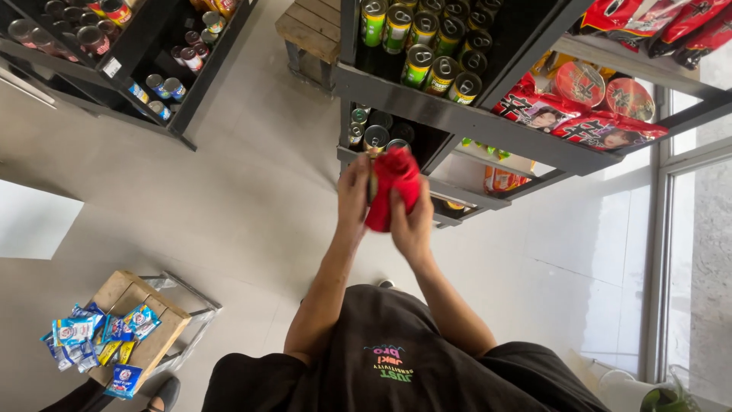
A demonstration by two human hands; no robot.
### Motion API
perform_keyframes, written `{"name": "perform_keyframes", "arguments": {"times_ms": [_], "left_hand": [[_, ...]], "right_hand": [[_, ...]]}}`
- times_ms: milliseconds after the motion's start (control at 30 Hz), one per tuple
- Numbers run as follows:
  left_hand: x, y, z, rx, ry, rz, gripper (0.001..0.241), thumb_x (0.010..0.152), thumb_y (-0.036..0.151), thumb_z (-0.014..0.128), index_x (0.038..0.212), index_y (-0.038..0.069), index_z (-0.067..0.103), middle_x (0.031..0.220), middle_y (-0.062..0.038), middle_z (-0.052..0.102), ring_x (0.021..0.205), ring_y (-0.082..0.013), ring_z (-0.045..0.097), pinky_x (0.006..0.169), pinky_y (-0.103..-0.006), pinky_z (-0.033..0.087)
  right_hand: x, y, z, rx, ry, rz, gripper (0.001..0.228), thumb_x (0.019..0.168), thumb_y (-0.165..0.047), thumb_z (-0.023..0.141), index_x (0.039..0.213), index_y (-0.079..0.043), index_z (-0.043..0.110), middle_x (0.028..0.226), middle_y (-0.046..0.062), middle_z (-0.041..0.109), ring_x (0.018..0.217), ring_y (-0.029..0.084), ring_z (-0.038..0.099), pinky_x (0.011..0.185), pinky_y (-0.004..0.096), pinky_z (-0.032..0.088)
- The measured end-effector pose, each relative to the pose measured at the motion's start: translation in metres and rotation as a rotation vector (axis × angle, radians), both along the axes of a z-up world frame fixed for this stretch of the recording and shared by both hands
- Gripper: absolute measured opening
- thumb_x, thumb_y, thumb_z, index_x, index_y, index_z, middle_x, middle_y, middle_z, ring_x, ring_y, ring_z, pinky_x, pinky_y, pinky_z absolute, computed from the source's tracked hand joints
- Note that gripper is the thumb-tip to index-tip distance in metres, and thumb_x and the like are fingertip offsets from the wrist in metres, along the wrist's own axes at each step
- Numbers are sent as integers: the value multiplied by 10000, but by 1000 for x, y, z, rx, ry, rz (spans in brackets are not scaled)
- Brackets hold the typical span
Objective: Cleaning dust off canned goods on a shelf using a rag and moving a small wooden stool.
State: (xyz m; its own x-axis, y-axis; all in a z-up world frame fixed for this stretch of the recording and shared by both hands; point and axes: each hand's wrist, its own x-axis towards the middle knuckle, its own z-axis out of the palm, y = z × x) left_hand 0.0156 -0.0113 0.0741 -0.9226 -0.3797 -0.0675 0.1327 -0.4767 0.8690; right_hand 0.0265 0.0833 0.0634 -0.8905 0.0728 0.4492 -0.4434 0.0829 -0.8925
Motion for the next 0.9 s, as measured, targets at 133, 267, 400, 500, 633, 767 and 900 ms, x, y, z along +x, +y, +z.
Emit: {"name": "perform_keyframes", "arguments": {"times_ms": [133, 267, 400, 500, 633, 767, 900], "left_hand": [[-14, -12, -58, 74, -24, -100, 433, 1066, 506, 515, 908, 153, 708, 763, 20, 631, 682, -71, 589, 724, -257, 482], [-13, 12, -116, -83, 8, -173, 586, 1059, 578, 511, 1137, 24, 686, 992, -107, 636, 950, -178, 554, 870, -404, 526], [2, 17, -45, -170, 78, -220, 629, 880, 525, 784, 1288, 63, 656, 1001, -87, 713, 900, -164, 682, 845, -397, 588], [-3, 14, -57, 89, 104, -118, 541, 906, 418, 786, 1239, 18, 640, 933, -83, 682, 824, -160, 702, 767, -339, 608], [-10, -10, -44, 104, 229, 5, 549, 930, 408, 762, 1251, -17, 632, 981, -127, 697, 847, -168, 691, 749, -336, 607], [-3, -42, -20, -398, 393, -7, 557, 923, 364, 791, 1356, 40, 657, 1086, -165, 735, 964, -189, 686, 830, -367, 589], [-6, -22, -41, -341, 312, -60, 556, 927, 448, 706, 1340, 78, 661, 943, -102, 730, 727, -134, 702, 547, -266, 636]], "right_hand": [[7, -7, 0, 53, -61, 80, 232, 968, -49, 612, 1200, -47, 613, 951, 193, 686, 906, 287, 657, 864, 442, 505], [-43, 5, 33, -120, 50, 2, 221, 1051, -106, 560, 1272, -99, 560, 1068, 84, 647, 972, 166, 583, 959, 391, 476], [-44, 5, 22, -115, 64, 24, 276, 1058, -95, 555, 1334, -93, 548, 1101, 104, 658, 1017, 177, 613, 979, 397, 477], [-11, -2, 13, -178, 18, -5, 362, 1078, -48, 510, 1429, 17, 450, 1206, 182, 619, 1115, 222, 567, 1063, 492, 437], [10, 22, -25, 5, -98, 145, 318, 990, -88, 621, 1301, -41, 573, 1016, 137, 694, 946, 206, 647, 905, 423, 511], [-13, 57, -7, 248, 72, 119, 174, 922, -62, 702, 1081, -11, 649, 906, 225, 658, 840, 350, 676, 734, 463, 502], [-22, 51, 75, 270, 228, 125, 213, 940, 4, 644, 1153, 18, 629, 1193, 222, 639, 1054, 405, 654, 890, 500, 491]]}}
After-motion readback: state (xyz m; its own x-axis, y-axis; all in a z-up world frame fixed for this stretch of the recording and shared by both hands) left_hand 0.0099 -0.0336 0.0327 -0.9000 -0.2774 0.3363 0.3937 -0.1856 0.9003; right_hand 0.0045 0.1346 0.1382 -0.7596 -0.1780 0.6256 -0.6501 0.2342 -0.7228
